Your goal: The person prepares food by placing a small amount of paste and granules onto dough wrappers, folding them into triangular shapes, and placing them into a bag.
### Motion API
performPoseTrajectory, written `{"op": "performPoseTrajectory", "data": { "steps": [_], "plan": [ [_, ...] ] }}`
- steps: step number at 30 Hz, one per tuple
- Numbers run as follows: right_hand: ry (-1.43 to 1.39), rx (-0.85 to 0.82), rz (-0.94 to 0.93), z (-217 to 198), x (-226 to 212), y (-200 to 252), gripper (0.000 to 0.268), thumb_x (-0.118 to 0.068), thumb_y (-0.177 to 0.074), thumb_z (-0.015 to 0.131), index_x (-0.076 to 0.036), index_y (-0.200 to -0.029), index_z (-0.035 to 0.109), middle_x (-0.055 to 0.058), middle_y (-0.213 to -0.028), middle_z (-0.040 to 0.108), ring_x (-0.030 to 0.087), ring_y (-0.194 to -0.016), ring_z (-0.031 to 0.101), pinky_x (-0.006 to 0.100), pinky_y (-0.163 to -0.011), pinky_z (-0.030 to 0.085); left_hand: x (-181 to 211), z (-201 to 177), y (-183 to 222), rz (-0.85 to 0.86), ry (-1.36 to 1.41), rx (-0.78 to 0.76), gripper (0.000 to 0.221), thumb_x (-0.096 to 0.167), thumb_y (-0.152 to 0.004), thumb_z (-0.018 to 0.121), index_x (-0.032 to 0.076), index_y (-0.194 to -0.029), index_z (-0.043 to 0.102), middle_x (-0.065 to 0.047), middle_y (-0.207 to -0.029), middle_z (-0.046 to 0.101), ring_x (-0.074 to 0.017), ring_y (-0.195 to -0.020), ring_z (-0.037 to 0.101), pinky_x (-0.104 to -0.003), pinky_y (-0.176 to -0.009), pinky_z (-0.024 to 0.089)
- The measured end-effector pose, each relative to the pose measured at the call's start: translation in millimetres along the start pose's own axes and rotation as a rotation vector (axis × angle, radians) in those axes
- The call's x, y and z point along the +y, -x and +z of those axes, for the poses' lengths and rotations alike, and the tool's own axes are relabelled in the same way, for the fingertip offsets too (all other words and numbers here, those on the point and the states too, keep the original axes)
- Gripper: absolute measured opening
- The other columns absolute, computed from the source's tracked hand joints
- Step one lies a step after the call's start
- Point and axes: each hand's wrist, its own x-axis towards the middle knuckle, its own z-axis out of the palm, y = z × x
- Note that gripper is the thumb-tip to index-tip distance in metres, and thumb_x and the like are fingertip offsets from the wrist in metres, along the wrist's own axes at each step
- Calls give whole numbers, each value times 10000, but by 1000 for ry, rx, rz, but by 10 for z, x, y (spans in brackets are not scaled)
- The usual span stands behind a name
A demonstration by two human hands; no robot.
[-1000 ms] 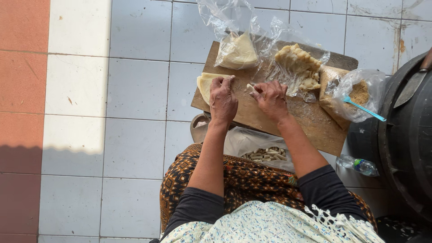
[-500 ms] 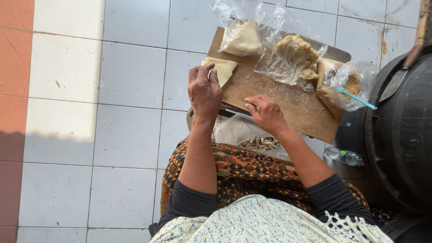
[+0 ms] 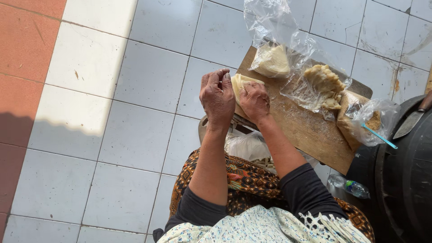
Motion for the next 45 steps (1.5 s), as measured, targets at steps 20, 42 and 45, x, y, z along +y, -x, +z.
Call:
{"op": "performPoseTrajectory", "data": {
  "steps": [20, 42, 45],
  "plan": [
    [-223, -285, -35, -1114, 752, 821, 286, -128, -933, 705, -36, -1200, 743, 185, -1208, 728, 322, -1140, 679, 392, -984, 542, 33, 232, 288, 9, -217, -390, 250, 253, -965, 645, 59, -1084, 750, -133, -1073, 695, -302, -944, 708, -415, -858, 542],
    [-162, -123, -50, -1331, 1289, 1357, 210, -100, -892, 741, -43, -1091, 778, 162, -1127, 750, 321, -1077, 712, 388, -951, 567, -710, 1219, 992, 216, -707, -870, 266, 275, -888, 720, 62, -1045, 715, -175, -1116, 659, -375, -1053, 644, -475, -888, 524],
    [-446, -159, 184, -1353, 1431, 1352, 213, -110, -945, 715, -22, -1137, 746, 158, -1170, 743, 282, -1060, 737, 353, -906, 578, -681, 1300, 1097, 248, -693, -885, 258, 272, -893, 718, 59, -1037, 716, -182, -1099, 660, -380, -1052, 645, -475, -882, 530]
  ]
}}
